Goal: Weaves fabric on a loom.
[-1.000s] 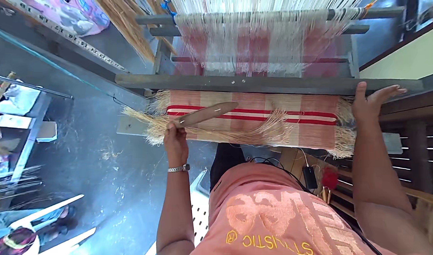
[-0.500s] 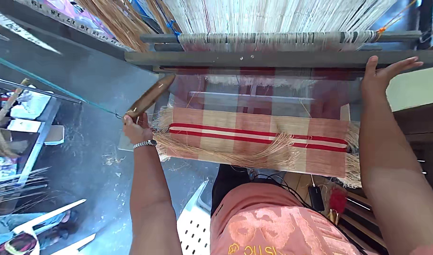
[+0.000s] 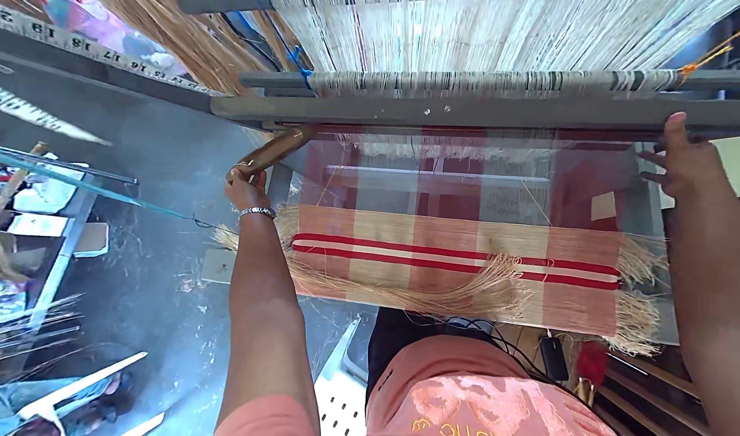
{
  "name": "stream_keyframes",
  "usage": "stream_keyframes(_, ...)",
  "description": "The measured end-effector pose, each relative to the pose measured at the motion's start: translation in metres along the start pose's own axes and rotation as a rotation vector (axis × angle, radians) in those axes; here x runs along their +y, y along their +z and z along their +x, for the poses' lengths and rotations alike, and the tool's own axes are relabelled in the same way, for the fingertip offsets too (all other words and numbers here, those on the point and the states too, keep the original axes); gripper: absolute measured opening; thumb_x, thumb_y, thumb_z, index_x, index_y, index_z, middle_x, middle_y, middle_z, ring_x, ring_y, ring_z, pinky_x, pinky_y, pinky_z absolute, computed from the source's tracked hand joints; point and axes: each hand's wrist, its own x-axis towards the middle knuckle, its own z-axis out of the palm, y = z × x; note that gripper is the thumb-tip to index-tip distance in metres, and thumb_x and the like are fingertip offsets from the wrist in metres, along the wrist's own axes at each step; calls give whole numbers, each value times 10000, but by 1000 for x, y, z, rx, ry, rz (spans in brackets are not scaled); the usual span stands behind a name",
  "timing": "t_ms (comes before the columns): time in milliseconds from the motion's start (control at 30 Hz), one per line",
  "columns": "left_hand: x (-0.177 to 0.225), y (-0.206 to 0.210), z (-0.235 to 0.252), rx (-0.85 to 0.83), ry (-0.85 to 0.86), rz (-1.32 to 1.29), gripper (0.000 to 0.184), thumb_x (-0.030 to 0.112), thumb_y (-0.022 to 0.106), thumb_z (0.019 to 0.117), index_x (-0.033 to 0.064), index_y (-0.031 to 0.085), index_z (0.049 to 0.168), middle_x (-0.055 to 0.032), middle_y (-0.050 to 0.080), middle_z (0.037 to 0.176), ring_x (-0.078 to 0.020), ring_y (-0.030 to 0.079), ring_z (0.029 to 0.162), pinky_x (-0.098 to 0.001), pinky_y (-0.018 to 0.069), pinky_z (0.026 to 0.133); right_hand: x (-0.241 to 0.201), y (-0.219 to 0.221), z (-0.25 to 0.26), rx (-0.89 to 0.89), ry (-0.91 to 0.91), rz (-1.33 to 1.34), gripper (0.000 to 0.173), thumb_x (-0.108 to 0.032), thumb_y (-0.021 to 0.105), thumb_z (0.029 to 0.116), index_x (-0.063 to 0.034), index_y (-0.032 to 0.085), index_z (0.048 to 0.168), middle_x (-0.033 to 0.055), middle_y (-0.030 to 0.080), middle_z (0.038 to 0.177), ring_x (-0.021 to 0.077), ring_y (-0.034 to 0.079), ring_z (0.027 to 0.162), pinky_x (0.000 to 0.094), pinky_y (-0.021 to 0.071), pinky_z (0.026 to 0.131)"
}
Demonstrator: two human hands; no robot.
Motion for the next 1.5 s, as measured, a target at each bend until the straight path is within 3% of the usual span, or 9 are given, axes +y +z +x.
stream_keyframes(233,-13,44,-18,-118,-39,47,524,178,494,1090,50,154,1468,-204,604,1135,-260,718,851,-412,633,737,-3,0,1,-109,18,86,892,-772,494,930,-147,344,1549,77,486,1537,263,551,1339,510,513,1007)
stream_keyframes(300,-9,58,-37,-445,-119,309,513,332,400,1117,21,245,1495,-169,621,1244,-239,707,1019,-406,609,880,-3,0,-1,-133,18,111,870,-753,467,955,-145,330,1562,79,473,1555,265,554,1345,505,522,1018)
stream_keyframes(400,11,61,-43,-937,-254,787,747,725,193,1013,280,362,1589,11,432,1608,-241,454,1437,-534,414,1117,-1,0,-2,-221,34,172,839,-739,408,984,-148,323,1573,66,467,1569,253,562,1352,485,533,1052)
stream_keyframes(500,19,41,-37,-894,-193,871,707,684,250,1033,214,511,1493,-36,482,1565,-262,460,1421,-554,382,1127,2,0,1,-303,37,245,834,-730,368,1000,-156,264,1597,97,474,1554,272,590,1319,467,557,1028)
stream_keyframes(600,12,20,-41,-891,-207,830,473,406,383,1102,99,418,1461,-117,609,1385,-222,662,1171,-419,544,977,6,2,4,-314,30,302,815,-711,376,1010,-152,275,1593,113,529,1500,280,632,1258,459,579,985)
stream_keyframes(733,6,-4,-65,-843,-67,983,486,208,558,1052,21,394,1469,-187,668,1200,-196,684,1034,-406,542,961,9,1,1,-237,23,304,809,-720,442,985,-177,329,1574,105,535,1485,285,647,1216,459,589,932)
stream_keyframes(867,2,-27,-67,-895,94,1046,355,199,519,1049,-3,585,1334,-174,708,1165,-190,681,1057,-422,522,976,43,-18,-4,-340,49,162,772,-719,318,1018,-148,432,1525,77,582,1447,238,626,1227,462,551,981)
stream_keyframes(1000,-2,-39,-65,-859,120,1044,305,189,518,1063,-34,622,1242,-168,668,1167,-140,640,1019,-363,511,952,80,-26,-17,-381,86,211,500,-447,546,1054,-75,535,1387,76,669,1215,151,686,980,327,579,846)
stream_keyframes(1500,-1,-37,-87,-730,116,1043,321,254,526,1075,-24,655,1170,-129,665,1088,-94,598,951,-334,483,915,124,-161,-112,179,-76,446,382,-290,516,1093,16,491,1320,125,716,1109,214,760,908,369,647,837)
